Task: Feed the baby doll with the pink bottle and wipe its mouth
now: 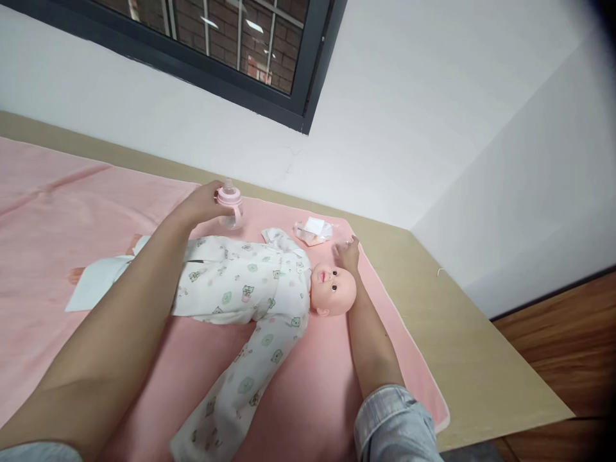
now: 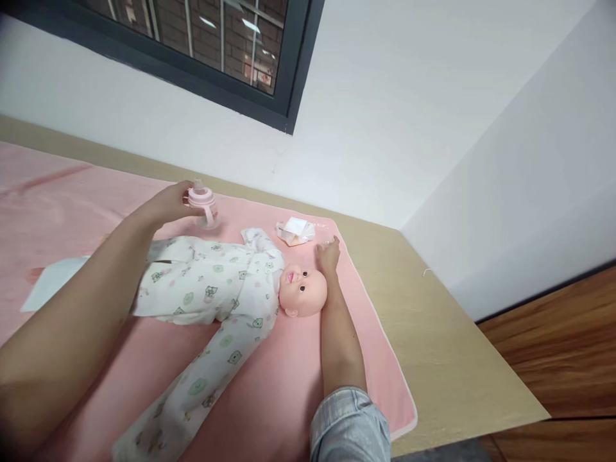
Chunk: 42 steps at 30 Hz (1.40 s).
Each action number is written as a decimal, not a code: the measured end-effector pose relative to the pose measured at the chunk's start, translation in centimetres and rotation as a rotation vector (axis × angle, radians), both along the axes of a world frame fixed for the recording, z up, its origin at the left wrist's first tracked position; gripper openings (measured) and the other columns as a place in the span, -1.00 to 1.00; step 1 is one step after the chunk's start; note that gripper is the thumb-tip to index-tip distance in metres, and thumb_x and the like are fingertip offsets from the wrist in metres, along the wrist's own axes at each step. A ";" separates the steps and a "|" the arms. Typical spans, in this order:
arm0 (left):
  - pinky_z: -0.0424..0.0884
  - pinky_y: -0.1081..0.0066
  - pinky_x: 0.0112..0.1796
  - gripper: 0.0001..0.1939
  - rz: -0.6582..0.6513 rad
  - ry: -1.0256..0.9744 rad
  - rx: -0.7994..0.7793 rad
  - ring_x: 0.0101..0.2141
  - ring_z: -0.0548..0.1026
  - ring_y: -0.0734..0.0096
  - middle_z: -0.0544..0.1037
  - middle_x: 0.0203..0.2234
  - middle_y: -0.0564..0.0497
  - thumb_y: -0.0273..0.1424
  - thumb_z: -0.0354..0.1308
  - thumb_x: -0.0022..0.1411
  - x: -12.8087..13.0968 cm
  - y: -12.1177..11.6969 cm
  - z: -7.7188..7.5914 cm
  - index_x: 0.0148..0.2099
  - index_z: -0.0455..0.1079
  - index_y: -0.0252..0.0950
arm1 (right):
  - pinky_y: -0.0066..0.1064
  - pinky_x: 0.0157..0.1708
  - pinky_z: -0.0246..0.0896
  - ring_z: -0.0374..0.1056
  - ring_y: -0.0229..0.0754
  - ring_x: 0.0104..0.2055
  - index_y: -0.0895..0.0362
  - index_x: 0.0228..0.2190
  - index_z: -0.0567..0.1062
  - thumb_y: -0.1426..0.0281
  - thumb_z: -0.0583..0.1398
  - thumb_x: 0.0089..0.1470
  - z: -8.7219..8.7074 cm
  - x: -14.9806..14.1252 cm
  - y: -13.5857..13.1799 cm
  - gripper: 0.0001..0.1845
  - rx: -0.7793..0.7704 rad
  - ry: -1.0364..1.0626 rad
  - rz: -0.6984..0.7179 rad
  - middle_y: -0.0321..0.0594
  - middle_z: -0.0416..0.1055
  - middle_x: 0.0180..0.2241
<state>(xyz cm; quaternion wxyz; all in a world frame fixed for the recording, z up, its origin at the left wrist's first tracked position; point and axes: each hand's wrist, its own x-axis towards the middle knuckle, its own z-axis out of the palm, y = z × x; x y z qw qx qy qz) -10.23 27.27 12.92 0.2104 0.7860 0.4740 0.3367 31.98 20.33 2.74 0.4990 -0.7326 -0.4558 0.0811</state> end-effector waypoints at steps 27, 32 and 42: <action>0.44 0.23 -0.07 -0.36 -0.304 0.002 0.208 0.02 0.53 0.00 0.58 0.03 -0.02 -0.26 0.28 0.05 9.0 -11.5 5.6 0.21 0.32 -0.17 | 0.06 0.29 0.23 0.18 0.03 0.33 -0.14 0.29 0.15 -0.01 0.29 0.11 13.4 -15.0 -9.1 -0.19 0.349 -0.021 0.808 -0.19 0.20 0.28; 0.44 0.21 -0.05 -0.33 -0.316 -0.061 0.183 0.00 0.55 0.01 0.60 -0.01 -0.01 -0.23 0.31 0.03 9.2 -12.2 6.0 0.21 0.31 -0.15 | 0.07 0.19 0.36 0.25 0.06 0.28 -0.17 0.35 -0.01 0.00 0.37 0.02 12.8 -15.5 -8.8 0.03 0.328 0.090 0.839 -0.14 0.18 0.28; 0.34 0.04 0.12 -0.21 -0.298 0.116 0.258 0.20 0.38 -0.14 0.38 0.25 -0.04 0.00 0.22 0.20 8.2 -15.3 6.8 0.40 0.13 -0.06 | -0.03 0.16 0.38 0.28 0.03 0.26 -0.16 0.35 -0.11 -0.03 0.33 0.04 12.8 -11.5 -7.0 0.06 0.442 0.042 0.671 -0.08 0.16 0.27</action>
